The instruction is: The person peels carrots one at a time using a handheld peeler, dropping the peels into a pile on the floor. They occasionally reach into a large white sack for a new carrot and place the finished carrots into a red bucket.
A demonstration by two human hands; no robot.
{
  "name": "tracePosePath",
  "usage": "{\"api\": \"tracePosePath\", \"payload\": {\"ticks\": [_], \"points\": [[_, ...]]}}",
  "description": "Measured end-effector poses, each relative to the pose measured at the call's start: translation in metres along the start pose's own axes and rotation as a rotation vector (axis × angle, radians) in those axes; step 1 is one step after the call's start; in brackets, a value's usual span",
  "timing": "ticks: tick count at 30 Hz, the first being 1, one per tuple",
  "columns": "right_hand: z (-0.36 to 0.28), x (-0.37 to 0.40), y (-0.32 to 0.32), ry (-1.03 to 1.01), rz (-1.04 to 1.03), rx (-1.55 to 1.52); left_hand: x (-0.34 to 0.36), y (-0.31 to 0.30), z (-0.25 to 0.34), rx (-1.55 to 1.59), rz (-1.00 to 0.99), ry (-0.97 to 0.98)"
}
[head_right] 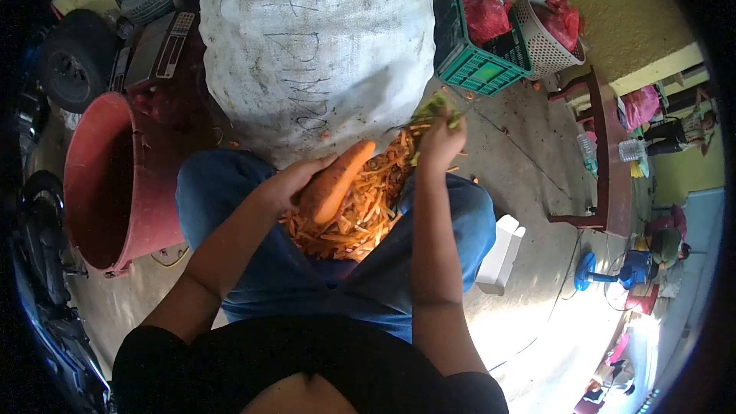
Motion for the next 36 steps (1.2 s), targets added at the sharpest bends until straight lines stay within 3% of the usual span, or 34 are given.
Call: {"api": "tracePosePath", "payload": {"ticks": [2,4,5,6,9,11,13,14,15,16,18,19,20,21,22,25,26,28,30,32,34,36], "points": [[-0.028,0.040,0.042,0.077,-0.209,-0.230,-0.004,-0.004,0.003,0.062,-0.008,-0.003],[-0.047,0.076,0.074,0.052,-0.426,-0.222,-0.013,-0.004,0.012,0.106,-0.236,0.112],[-0.059,0.088,0.087,-0.101,-0.491,-0.167,-0.015,-0.011,0.009,0.086,-0.032,0.081],[-0.070,0.100,0.092,-0.212,-0.520,0.028,-0.013,-0.011,0.007,0.084,-0.032,0.077],[-0.089,0.106,0.093,-0.365,-0.492,0.108,-0.006,-0.012,0.019,-0.040,-0.029,0.177],[-0.078,0.088,0.078,-0.273,-0.360,0.172,-0.001,-0.008,0.019,-0.331,-0.003,0.025],[-0.052,0.044,0.045,-0.113,-0.156,0.195,-0.004,-0.015,0.006,-0.256,0.015,0.014],[-0.053,0.027,0.025,-0.184,-0.019,0.245,-0.006,-0.018,-0.003,-0.180,0.032,0.000],[-0.030,0.011,0.006,-0.139,0.118,0.357,0.004,-0.007,0.005,-0.322,0.069,0.007],[-0.028,0.008,0.000,-0.138,0.124,0.356,0.004,-0.008,0.005,-0.327,0.066,0.004],[-0.012,0.003,-0.006,-0.023,0.075,0.260,0.001,-0.002,0.003,-0.177,-0.058,0.027],[-0.035,0.015,0.004,-0.054,0.037,0.224,-0.002,-0.002,0.004,-0.174,-0.062,0.027],[-0.052,0.027,0.013,-0.185,0.034,0.095,-0.004,-0.015,0.008,-0.144,0.062,0.034],[-0.061,0.036,0.018,-0.182,0.012,0.070,-0.002,-0.027,0.011,-0.115,0.190,0.041],[-0.068,0.041,0.021,-0.179,-0.007,0.041,-0.002,-0.029,0.011,-0.117,0.196,0.046],[-0.076,0.045,0.015,-0.191,0.024,0.024,-0.006,-0.027,0.012,-0.134,0.108,0.114],[-0.075,0.042,0.012,-0.189,0.027,0.028,-0.012,-0.025,0.004,-0.114,-0.002,0.078],[-0.054,0.029,0.005,-0.048,0.068,-0.131,-0.017,-0.015,-0.001,-0.095,-0.116,0.043],[-0.033,0.026,0.011,0.003,0.025,-0.297,-0.012,-0.025,0.004,0.139,0.070,0.099],[-0.016,0.040,0.041,0.197,-0.164,-0.467,-0.008,-0.018,0.006,0.151,0.084,0.085],[-0.001,0.058,0.065,0.322,-0.254,-0.406,-0.012,-0.024,0.006,0.159,0.097,0.071],[-0.012,0.076,0.090,0.293,-0.437,-0.384,-0.027,-0.029,0.002,0.269,-0.043,0.083]]}}
Point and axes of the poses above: each hand's wrist, its own x-axis away from the middle knuckle, its own y-axis out of the palm, z = x × y, the point moved 10 cm from there along -x, towards the middle knuckle, and after that the axes turned 11 degrees about -z, right-handed, at the moved point
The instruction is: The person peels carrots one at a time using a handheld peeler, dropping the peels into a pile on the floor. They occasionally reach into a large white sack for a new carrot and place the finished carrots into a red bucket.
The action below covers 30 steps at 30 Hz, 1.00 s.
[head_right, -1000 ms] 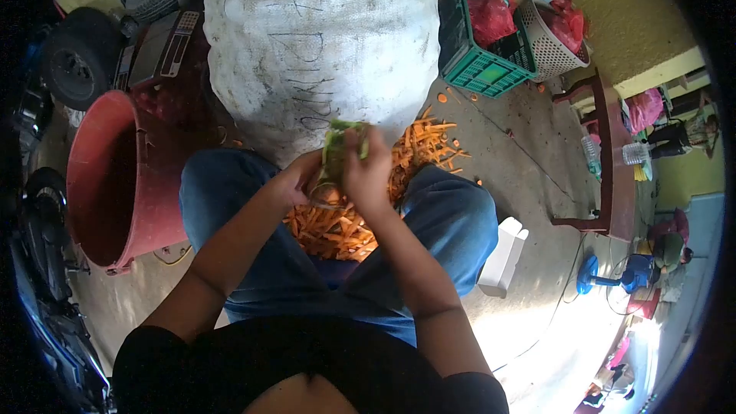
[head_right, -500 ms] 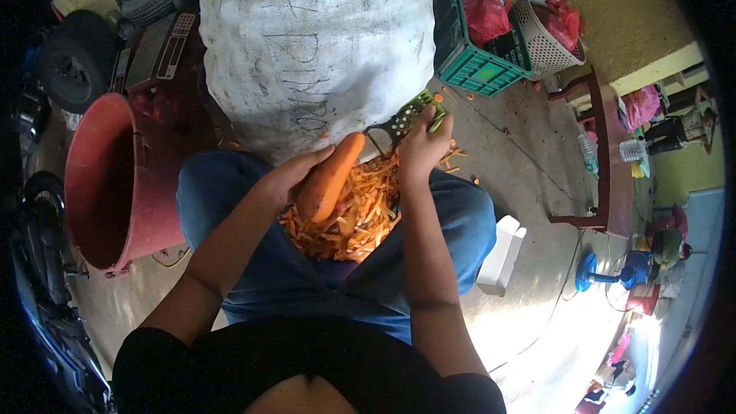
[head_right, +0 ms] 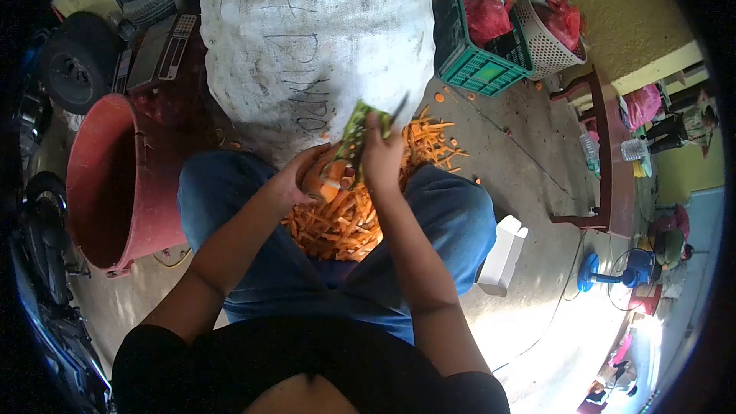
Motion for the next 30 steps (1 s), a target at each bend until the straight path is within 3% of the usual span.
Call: {"api": "tracePosePath", "payload": {"ticks": [3,7,9,10,12,13,14,15,16,17,18,20,22,24,26,28,30], "points": [[-0.024,0.014,0.031,-0.245,-0.105,0.243,0.009,0.004,0.004,0.017,0.062,0.045],[-0.031,0.021,0.034,-0.288,-0.052,0.545,0.004,-0.001,0.001,0.018,-0.023,0.009],[-0.019,0.010,0.017,-0.310,0.025,0.590,0.007,0.022,0.001,0.037,-0.371,-0.026],[-0.017,0.003,0.005,-0.331,0.098,0.633,0.011,0.033,-0.001,0.037,-0.369,-0.025],[-0.017,-0.024,-0.048,-0.153,0.314,0.712,0.024,0.021,-0.014,-0.326,0.094,-0.126],[-0.018,-0.034,-0.080,-0.169,0.428,0.748,0.025,0.020,-0.015,-0.517,0.064,-0.123],[-0.018,-0.037,-0.102,-0.185,0.544,0.779,0.027,0.019,-0.017,-0.518,0.062,-0.125],[-0.021,-0.037,-0.104,-0.187,0.548,0.780,0.028,0.022,-0.009,-0.593,0.054,-0.062],[-0.022,-0.037,-0.106,-0.190,0.507,0.611,0.028,0.025,-0.003,-0.664,0.044,0.002],[-0.023,-0.036,-0.105,-0.190,0.461,0.447,0.031,0.021,-0.005,-0.439,0.138,-0.043],[-0.026,-0.031,-0.099,-0.190,0.456,0.454,0.025,0.019,-0.002,-0.432,0.135,-0.039],[-0.013,-0.019,-0.045,-0.115,0.186,0.129,0.019,-0.007,0.005,-0.266,0.260,0.027],[-0.007,-0.001,-0.001,-0.112,0.016,0.292,0.016,-0.017,0.006,-0.192,0.194,0.038],[-0.046,0.030,0.045,-0.397,-0.096,0.573,0.013,0.019,0.013,-0.110,-0.233,0.110],[-0.047,0.031,0.047,-0.376,-0.078,0.627,0.020,0.031,0.013,-0.177,-0.207,0.136],[-0.045,0.029,0.047,-0.353,-0.072,0.677,0.028,0.025,0.015,-0.159,0.096,0.149],[-0.041,0.016,0.018,-0.324,0.072,0.552,0.023,0.011,0.008,-0.298,0.105,0.055]]}}
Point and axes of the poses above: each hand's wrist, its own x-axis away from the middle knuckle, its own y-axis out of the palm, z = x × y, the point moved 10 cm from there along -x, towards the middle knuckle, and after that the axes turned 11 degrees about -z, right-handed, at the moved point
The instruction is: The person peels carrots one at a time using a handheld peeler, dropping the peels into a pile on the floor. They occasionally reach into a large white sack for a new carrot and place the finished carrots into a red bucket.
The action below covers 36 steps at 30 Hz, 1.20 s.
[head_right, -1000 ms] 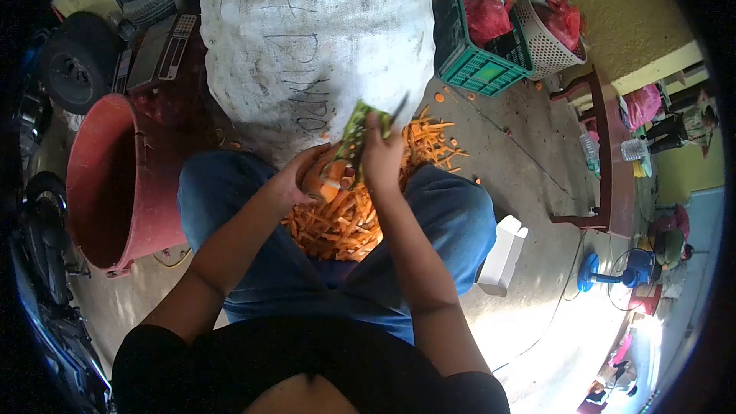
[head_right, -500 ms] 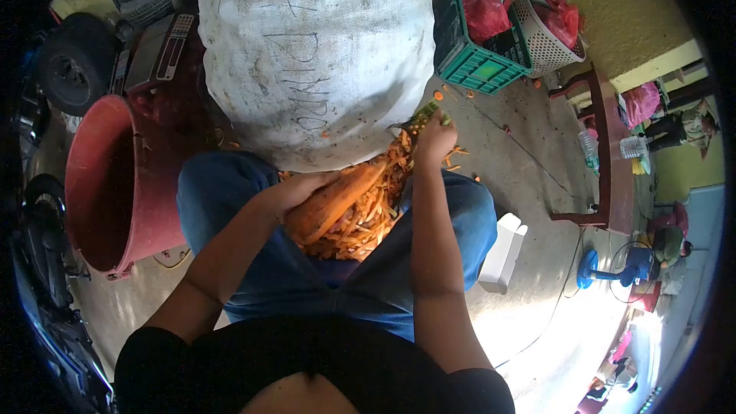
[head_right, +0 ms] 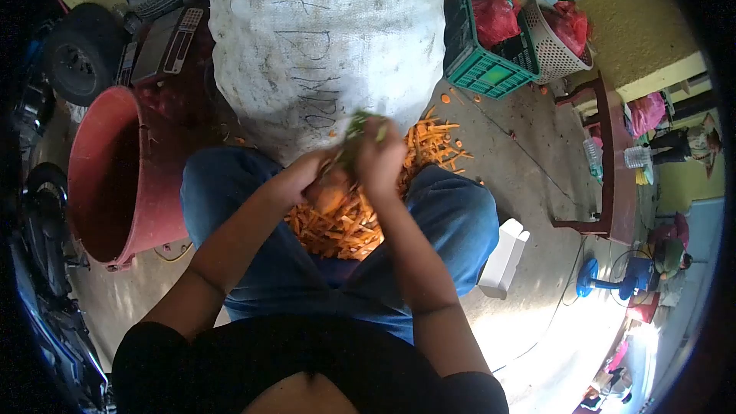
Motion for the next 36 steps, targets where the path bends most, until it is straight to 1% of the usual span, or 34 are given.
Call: {"api": "tracePosePath", "payload": {"ticks": [1,2,4,5,6,7,8,9,10,12,13,14,15,17,19,20,21,22,23,24,26,27,28,30,31,32,34,35,36], "points": [[0.024,-0.013,-0.020,0.045,0.104,0.059,-0.003,-0.002,-0.009,-0.144,-0.017,-0.092],[0.049,-0.028,-0.046,0.090,0.211,0.121,-0.002,0.002,-0.013,-0.145,-0.023,-0.095],[0.074,-0.040,-0.090,0.205,0.361,0.260,0.008,0.005,-0.015,-0.272,0.066,-0.077],[0.079,-0.042,-0.095,0.205,0.366,0.260,0.012,0.022,-0.019,-0.201,-0.083,-0.140],[0.087,-0.043,-0.098,0.195,0.366,0.083,0.013,0.023,-0.015,-0.201,-0.087,-0.141],[0.094,-0.043,-0.099,0.186,0.361,-0.092,0.011,0.027,-0.012,-0.066,-0.124,-0.132],[0.077,-0.037,-0.095,0.186,0.359,-0.089,0.009,0.032,-0.009,0.070,-0.158,-0.119],[0.049,-0.028,-0.071,0.194,0.238,-0.217,0.006,0.022,-0.005,0.064,-0.036,-0.102],[0.032,-0.018,-0.045,0.202,0.118,-0.348,-0.004,0.011,-0.010,0.065,-0.030,-0.101],[0.006,-0.007,-0.014,-0.004,-0.024,-0.139,-0.028,-0.018,-0.005,0.103,-0.067,0.109],[-0.016,0.002,-0.003,-0.093,-0.062,-0.046,-0.023,-0.016,-0.002,0.098,-0.066,0.106],[-0.035,0.008,0.005,-0.183,-0.099,0.051,-0.016,-0.008,-0.001,0.090,-0.091,0.056],[-0.035,0.008,0.004,-0.182,-0.096,0.050,-0.010,0.000,-0.001,0.083,-0.115,0.006],[-0.010,0.006,0.011,0.027,-0.164,-0.001,-0.008,0.009,0.000,0.040,-0.136,0.022],[0.015,-0.006,-0.010,0.004,-0.001,0.003,0.000,0.022,0.004,0.001,-0.157,0.036],[0.034,-0.016,-0.027,0.169,0.045,0.012,0.007,0.029,0.000,-0.071,-0.140,-0.061],[0.052,-0.027,-0.047,0.164,0.124,0.021,0.012,0.031,-0.008,-0.142,-0.125,-0.160],[0.069,-0.037,-0.068,0.188,0.199,0.127,0.012,0.032,-0.010,-0.142,-0.130,-0.162],[0.063,-0.039,-0.084,0.152,0.289,0.220,0.014,0.028,-0.010,-0.135,-0.105,-0.152],[0.063,-0.041,-0.087,0.150,0.292,0.220,0.014,0.024,-0.009,-0.129,-0.079,-0.140],[0.095,-0.036,-0.086,0.316,0.364,-0.317,0.010,0.015,-0.002,-0.098,-0.051,-0.103],[0.084,-0.037,-0.082,0.207,0.319,-0.245,0.009,0.010,0.003,-0.063,-0.018,-0.067],[0.068,-0.030,-0.074,0.206,0.310,-0.246,0.008,0.012,0.004,-0.058,-0.013,-0.061],[0.035,-0.011,-0.029,0.296,0.098,-0.460,0.007,0.011,0.001,0.082,0.086,-0.080],[0.023,-0.007,-0.014,0.175,-0.020,-0.306,-0.015,-0.024,-0.002,0.034,0.061,0.023],[0.010,-0.003,0.002,0.054,-0.133,-0.149,-0.010,-0.019,0.002,0.030,0.061,0.021],[-0.017,0.007,0.011,-0.137,-0.100,0.061,-0.001,0.006,0.010,0.147,-0.064,0.073],[-0.013,0.006,0.012,-0.109,-0.116,0.026,-0.004,0.008,0.007,0.145,-0.064,0.071],[-0.012,0.003,0.010,-0.109,-0.114,0.025,-0.008,0.010,0.005,0.080,-0.056,0.087]]}}
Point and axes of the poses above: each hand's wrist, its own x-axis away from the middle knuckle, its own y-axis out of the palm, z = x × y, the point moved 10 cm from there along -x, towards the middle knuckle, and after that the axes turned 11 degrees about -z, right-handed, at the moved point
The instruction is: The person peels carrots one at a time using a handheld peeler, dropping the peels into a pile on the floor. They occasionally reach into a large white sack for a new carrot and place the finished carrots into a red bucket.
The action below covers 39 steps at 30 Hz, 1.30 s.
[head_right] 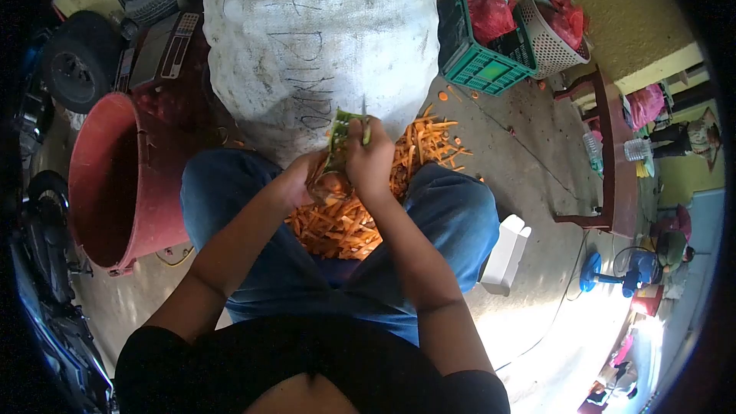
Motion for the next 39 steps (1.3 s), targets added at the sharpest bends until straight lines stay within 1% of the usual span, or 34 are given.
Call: {"api": "tracePosePath", "payload": {"ticks": [1,2,4,6,7,8,9,10,11,12,14,16,17,18,20,21,22,23,24,25,27,28,29,30,31,32,33,34,35,36,37,39], "points": [[0.008,-0.003,-0.008,0.065,0.032,0.024,-0.002,0.001,0.000,-0.064,0.005,0.016],[0.018,-0.007,-0.018,0.131,0.063,0.049,0.002,0.003,0.001,-0.061,0.004,0.016],[0.081,-0.020,-0.051,0.229,0.241,-0.029,0.017,0.020,-0.020,-0.161,-0.117,-0.274],[0.076,-0.025,-0.094,0.215,0.402,0.163,0.022,0.020,-0.018,-0.126,-0.125,-0.265],[0.075,-0.026,-0.098,0.216,0.403,0.162,0.024,0.031,-0.012,-0.115,-0.225,-0.232],[0.080,-0.025,-0.103,0.232,0.435,-0.002,0.025,0.041,-0.007,-0.103,-0.325,-0.197],[0.085,-0.023,-0.104,0.249,0.461,-0.164,0.023,0.042,-0.007,-0.100,-0.324,-0.194],[0.077,-0.021,-0.100,0.247,0.456,-0.162,0.017,0.028,-0.003,-0.072,-0.162,-0.153],[0.071,-0.018,-0.077,0.274,0.337,-0.300,0.015,0.012,0.001,-0.044,0.001,-0.112],[0.064,-0.012,-0.051,0.301,0.218,-0.438,0.008,0.003,-0.003,-0.044,0.005,-0.110],[0.033,0.000,-0.013,0.253,0.020,-0.323,-0.011,-0.011,-0.008,0.133,-0.091,-0.033],[-0.011,0.009,-0.003,0.019,0.044,-0.097,-0.003,-0.001,-0.004,0.099,-0.103,-0.012],[-0.013,0.008,-0.003,0.001,0.027,0.003,0.000,0.006,0.000,0.072,-0.117,0.016],[-0.010,0.005,-0.006,0.002,0.026,0.003,0.001,0.008,0.001,0.073,-0.116,0.016],[0.013,-0.005,-0.028,0.104,0.123,0.106,0.005,0.000,-0.008,-0.189,-0.007,-0.149],[0.040,-0.013,-0.051,0.175,0.246,0.049,0.011,0.007,-0.009,-0.187,-0.008,-0.149],[0.069,-0.021,-0.079,0.244,0.371,-0.009,0.019,0.013,-0.009,-0.321,0.022,-0.173],[0.082,-0.027,-0.110,0.268,0.483,0.056,0.023,0.015,-0.008,-0.458,0.051,-0.198],[0.088,-0.025,-0.132,0.293,0.598,0.119,0.022,0.012,-0.010,-0.461,0.048,-0.201],[0.085,-0.025,-0.135,0.292,0.602,0.121,0.020,0.016,-0.014,-0.334,0.010,-0.213],[0.085,-0.024,-0.137,0.249,0.579,-0.087,0.025,0.027,-0.021,-0.056,-0.071,-0.273],[0.076,-0.026,-0.120,0.246,0.465,-0.114,0.019,0.019,-0.020,-0.052,-0.072,-0.270],[0.062,-0.023,-0.093,0.241,0.348,-0.143,0.008,0.006,-0.017,-0.029,-0.072,-0.204],[0.049,-0.014,-0.069,0.286,0.272,-0.231,0.001,-0.004,-0.011,-0.009,-0.069,-0.138],[0.048,-0.007,-0.041,0.319,0.199,-0.395,0.000,-0.021,-0.008,-0.002,0.103,-0.104],[0.028,-0.005,-0.024,0.160,0.127,-0.317,0.000,-0.021,-0.007,-0.005,0.109,-0.103],[0.024,0.002,-0.007,0.220,0.007,-0.222,-0.001,-0.017,-0.004,0.063,0.072,-0.075],[0.007,0.004,0.002,0.141,-0.049,-0.121,-0.003,-0.011,-0.002,0.131,0.030,-0.046],[0.001,0.004,0.004,0.089,-0.020,-0.104,0.002,-0.007,0.000,0.148,0.006,0.004],[-0.002,0.004,0.004,0.037,0.007,-0.087,0.001,-0.008,-0.003,0.149,0.004,0.004],[0.000,0.003,0.003,0.036,0.006,-0.086,-0.002,-0.009,-0.007,0.132,-0.004,-0.014],[0.014,-0.001,-0.003,0.129,-0.015,0.037,0.000,-0.013,-0.009,0.115,-0.009,-0.031]]}}
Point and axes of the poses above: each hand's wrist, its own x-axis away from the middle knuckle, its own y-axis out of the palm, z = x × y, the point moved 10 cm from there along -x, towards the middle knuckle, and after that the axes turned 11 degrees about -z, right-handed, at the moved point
